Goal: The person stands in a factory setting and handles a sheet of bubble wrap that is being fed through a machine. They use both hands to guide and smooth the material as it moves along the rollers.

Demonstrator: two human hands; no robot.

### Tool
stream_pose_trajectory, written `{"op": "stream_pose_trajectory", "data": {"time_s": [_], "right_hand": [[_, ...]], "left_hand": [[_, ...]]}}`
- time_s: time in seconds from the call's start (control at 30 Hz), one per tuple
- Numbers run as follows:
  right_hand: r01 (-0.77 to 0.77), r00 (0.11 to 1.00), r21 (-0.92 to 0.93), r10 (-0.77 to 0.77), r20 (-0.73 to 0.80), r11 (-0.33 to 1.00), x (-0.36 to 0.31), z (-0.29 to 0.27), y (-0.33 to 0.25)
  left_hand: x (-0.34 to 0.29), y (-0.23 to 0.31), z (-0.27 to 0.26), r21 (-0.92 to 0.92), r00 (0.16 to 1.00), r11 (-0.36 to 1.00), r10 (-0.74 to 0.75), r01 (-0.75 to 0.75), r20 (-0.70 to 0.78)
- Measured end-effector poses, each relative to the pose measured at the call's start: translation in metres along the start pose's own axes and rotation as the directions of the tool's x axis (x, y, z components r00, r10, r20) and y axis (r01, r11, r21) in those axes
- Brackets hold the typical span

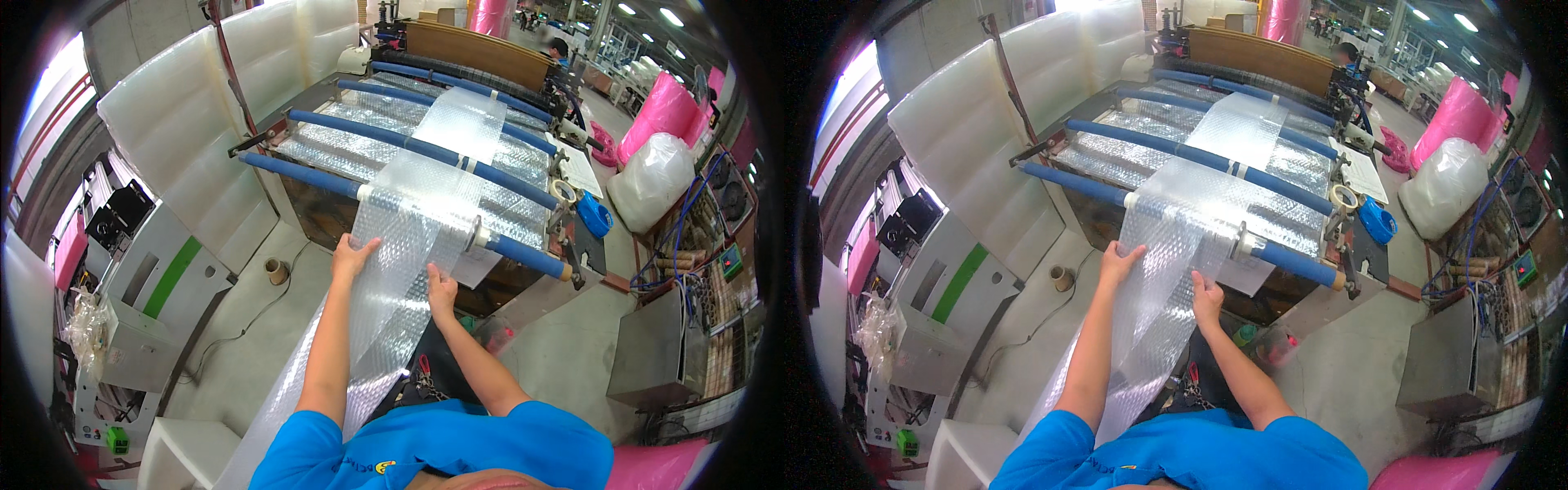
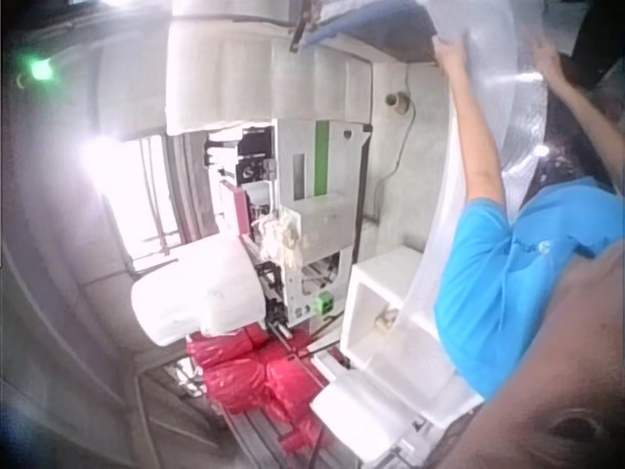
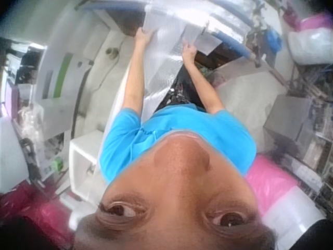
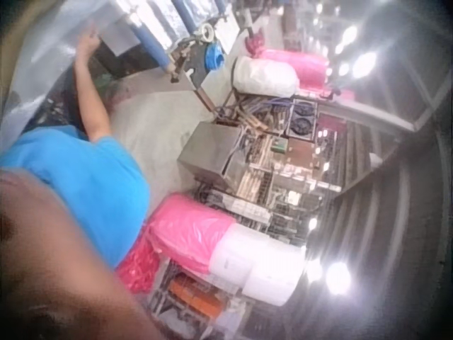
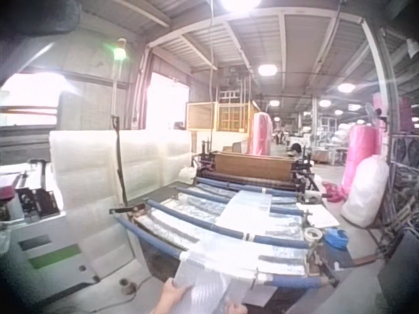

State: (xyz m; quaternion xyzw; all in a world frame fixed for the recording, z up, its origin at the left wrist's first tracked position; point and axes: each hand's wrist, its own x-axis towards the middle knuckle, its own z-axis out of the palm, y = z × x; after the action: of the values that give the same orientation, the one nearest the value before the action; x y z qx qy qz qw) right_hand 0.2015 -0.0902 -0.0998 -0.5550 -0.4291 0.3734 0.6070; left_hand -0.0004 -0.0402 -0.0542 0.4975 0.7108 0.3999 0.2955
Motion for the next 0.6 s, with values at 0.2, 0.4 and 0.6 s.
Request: {"op": "stream_pose_trajectory", "data": {"time_s": [0.2, 0.4, 0.6], "right_hand": [[-0.001, 1.000, -0.150, 0.005, 0.027, 0.989, -0.062, -0.005, 0.018], [-0.348, 0.925, 0.135, 0.317, 0.211, 0.928, -0.101, -0.006, -0.085], [-0.182, 0.957, -0.152, 0.210, 0.198, 0.972, -0.075, -0.011, 0.008]], "left_hand": [[-0.054, -0.034, -0.020, -0.014, 0.998, 1.000, -0.027, 0.026, -0.063], [-0.073, 0.020, -0.087, -0.131, 0.986, 0.984, 0.101, -0.118, -0.132], [-0.051, -0.053, -0.029, 0.014, 0.990, 1.000, 0.017, -0.015, -0.143]]}}
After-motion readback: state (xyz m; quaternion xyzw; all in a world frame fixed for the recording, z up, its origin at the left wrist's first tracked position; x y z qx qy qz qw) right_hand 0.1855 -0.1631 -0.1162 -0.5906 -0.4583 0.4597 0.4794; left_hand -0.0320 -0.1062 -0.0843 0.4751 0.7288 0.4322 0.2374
